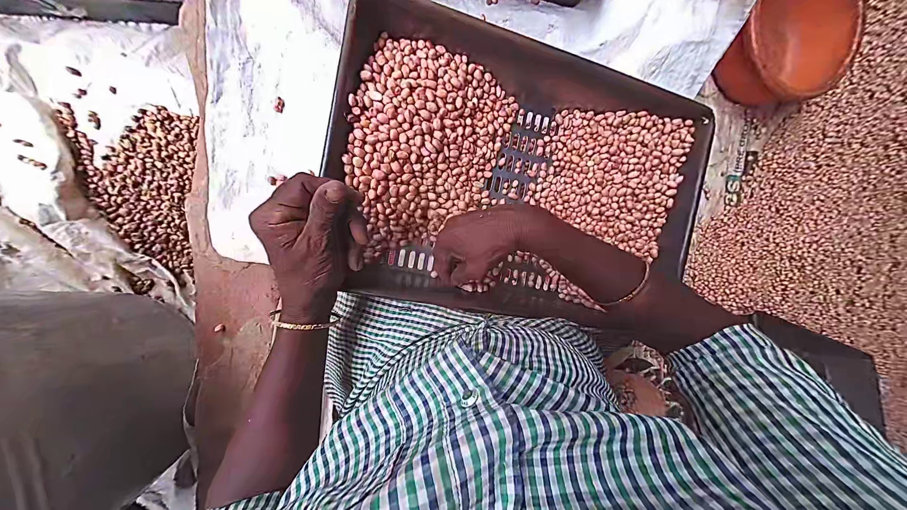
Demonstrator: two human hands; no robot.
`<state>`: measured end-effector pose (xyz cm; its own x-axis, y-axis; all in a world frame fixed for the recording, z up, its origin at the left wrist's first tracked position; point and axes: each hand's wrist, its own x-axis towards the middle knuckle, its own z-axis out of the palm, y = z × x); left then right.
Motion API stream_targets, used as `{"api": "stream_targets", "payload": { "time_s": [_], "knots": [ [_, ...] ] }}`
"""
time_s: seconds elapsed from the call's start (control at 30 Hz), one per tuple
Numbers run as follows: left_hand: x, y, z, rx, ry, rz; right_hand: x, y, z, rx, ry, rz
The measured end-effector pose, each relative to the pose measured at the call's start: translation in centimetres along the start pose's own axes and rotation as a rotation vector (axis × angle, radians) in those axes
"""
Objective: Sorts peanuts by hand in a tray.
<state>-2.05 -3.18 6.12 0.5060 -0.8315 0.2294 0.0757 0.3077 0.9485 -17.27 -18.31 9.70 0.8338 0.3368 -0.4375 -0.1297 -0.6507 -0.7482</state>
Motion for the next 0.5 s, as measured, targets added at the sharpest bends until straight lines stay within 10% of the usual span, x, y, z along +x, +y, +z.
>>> {"api": "stream_targets", "payload": {
  "time_s": [0.17, 0.33, 0.5],
  "knots": [
    [0.6, -0.2, -0.9, 0.006, -0.18, -0.246, -7.8, 1.1, 1.1, 0.092, 0.91, 0.0],
    [1.9, 0.2, -1.4, -0.116, -0.303, -0.596, -12.3, -0.7, 7.8, 0.473, 1.197, 0.429],
    [2.6, 0.0, -1.9, -0.202, -0.365, -0.664, -13.8, 0.9, 11.5, 0.346, 1.302, 0.448]
  ]
}}
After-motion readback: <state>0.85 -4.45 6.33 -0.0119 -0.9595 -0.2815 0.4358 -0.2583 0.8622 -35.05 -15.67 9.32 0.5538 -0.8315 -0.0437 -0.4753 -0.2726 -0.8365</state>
